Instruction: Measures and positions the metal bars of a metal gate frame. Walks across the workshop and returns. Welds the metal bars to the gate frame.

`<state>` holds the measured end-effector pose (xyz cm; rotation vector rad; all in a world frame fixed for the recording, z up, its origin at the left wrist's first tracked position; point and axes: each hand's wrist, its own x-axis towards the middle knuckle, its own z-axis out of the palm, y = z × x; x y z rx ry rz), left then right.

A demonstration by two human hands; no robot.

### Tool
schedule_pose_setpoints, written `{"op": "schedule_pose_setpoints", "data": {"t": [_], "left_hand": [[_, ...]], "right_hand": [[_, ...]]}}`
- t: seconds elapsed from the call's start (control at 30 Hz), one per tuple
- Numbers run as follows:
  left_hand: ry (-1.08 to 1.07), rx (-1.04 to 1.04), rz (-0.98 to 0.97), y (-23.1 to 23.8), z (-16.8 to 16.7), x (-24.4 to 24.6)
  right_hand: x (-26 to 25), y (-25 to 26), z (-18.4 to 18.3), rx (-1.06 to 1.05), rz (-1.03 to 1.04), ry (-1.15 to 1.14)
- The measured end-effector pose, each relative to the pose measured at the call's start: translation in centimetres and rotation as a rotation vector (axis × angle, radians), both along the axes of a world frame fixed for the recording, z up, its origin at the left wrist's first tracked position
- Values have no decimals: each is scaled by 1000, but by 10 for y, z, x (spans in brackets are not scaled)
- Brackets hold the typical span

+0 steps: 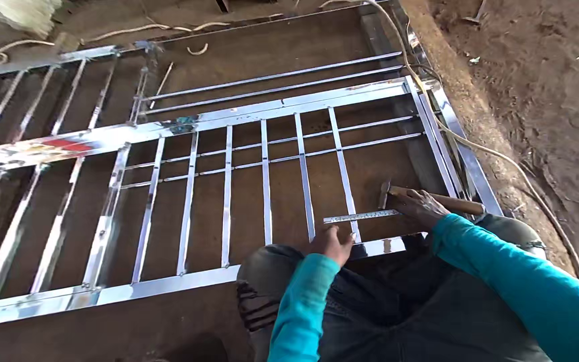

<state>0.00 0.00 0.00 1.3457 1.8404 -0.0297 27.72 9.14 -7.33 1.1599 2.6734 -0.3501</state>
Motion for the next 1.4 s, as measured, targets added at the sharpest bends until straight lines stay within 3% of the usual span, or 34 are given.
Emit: {"op": "schedule_pose_setpoints", "data": {"t": [0.07, 0.23, 0.5, 0.73, 1.03, 1.17, 1.4], "left_hand": [[98, -303, -41, 12, -36, 25], [-29, -420, 7, 24, -78, 35], [131, -496, -56, 38, -70, 48], [215, -481, -124, 40, -92, 49], [79, -488, -68, 41, -89, 39], [-114, -487, -257, 36, -90, 16], [-164, -503, -469, 44, -89, 3]], "right_hand": [[-8, 1, 0, 25, 43, -24], [-25, -1, -2, -1, 72, -40], [-31, -5, -2, 8, 83, -7], [-30, -8, 1, -3, 80, -13], [-27, -8, -5, -33, 64, 50], [-27, -6, -5, -38, 67, 65], [-30, -3, -2, -103, 50, 15]]}}
